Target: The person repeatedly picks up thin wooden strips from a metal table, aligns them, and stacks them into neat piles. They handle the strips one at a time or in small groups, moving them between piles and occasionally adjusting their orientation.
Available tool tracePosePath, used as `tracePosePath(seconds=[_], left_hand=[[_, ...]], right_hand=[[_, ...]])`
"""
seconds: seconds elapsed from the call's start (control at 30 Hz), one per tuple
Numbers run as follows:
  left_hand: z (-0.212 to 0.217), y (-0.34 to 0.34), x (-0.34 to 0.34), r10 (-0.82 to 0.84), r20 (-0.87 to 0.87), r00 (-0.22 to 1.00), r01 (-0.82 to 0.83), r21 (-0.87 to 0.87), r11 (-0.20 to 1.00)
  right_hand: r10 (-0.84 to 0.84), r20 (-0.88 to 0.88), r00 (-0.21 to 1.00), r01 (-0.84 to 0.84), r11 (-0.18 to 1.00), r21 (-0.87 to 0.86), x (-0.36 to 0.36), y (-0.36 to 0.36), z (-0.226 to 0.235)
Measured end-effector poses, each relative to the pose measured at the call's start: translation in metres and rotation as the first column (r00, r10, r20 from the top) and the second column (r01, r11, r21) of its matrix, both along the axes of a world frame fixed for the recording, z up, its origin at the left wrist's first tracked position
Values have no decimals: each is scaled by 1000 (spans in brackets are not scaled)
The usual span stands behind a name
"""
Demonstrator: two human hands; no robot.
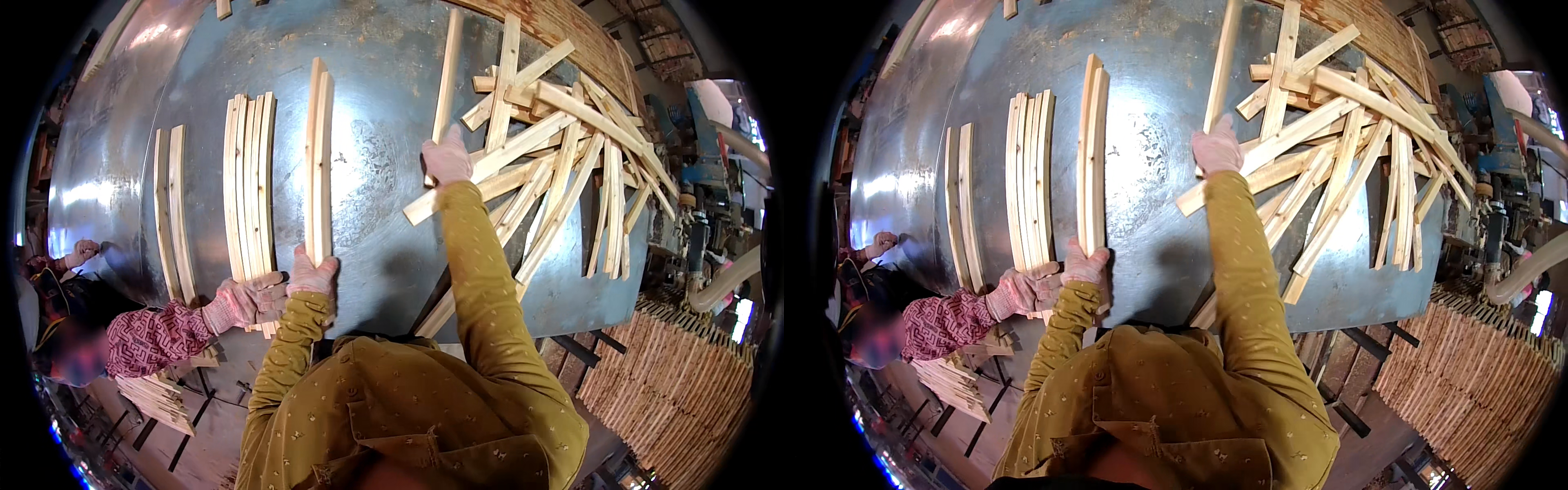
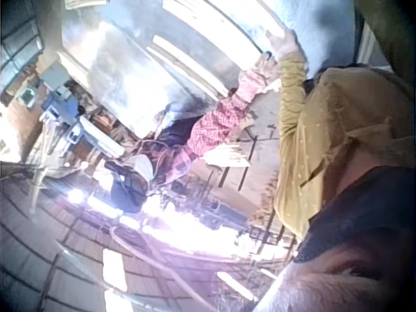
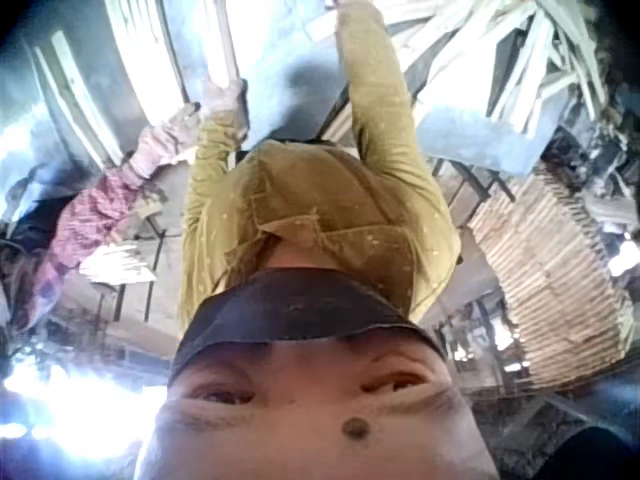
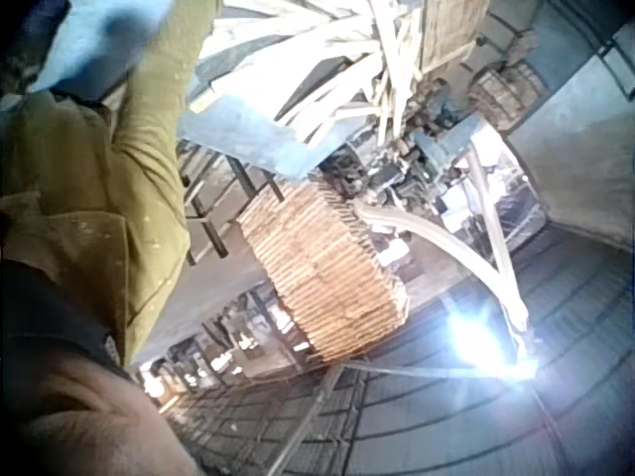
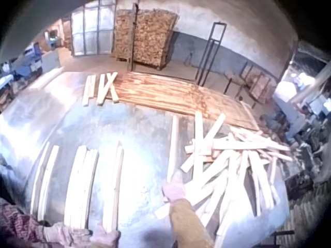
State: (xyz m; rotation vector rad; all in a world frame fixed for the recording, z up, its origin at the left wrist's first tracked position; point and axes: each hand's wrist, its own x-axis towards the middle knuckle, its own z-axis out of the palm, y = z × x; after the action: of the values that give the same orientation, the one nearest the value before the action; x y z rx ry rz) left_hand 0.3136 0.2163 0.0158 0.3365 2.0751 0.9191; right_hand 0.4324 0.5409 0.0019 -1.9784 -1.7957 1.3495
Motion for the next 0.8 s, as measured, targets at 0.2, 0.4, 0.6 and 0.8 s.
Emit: tracePosePath(seconds=[0.2,0.4,0.6,0.8], left_hand=[[-16,-29,-34,-242,-412,878,76,-380,922],[1,-28,-37,-189,-367,911,122,-198,973],[7,-12,-17,-196,-404,894,2,-432,902],[-29,-87,-47,-152,-501,852,-96,-434,896]], right_hand=[[-477,-816,327,-49,854,-519,25,-67,4],[677,513,528,-837,311,450,24,-205,-72],[962,-29,271,-827,248,504,4,-174,17],[71,819,570,-781,357,513,91,189,41]])
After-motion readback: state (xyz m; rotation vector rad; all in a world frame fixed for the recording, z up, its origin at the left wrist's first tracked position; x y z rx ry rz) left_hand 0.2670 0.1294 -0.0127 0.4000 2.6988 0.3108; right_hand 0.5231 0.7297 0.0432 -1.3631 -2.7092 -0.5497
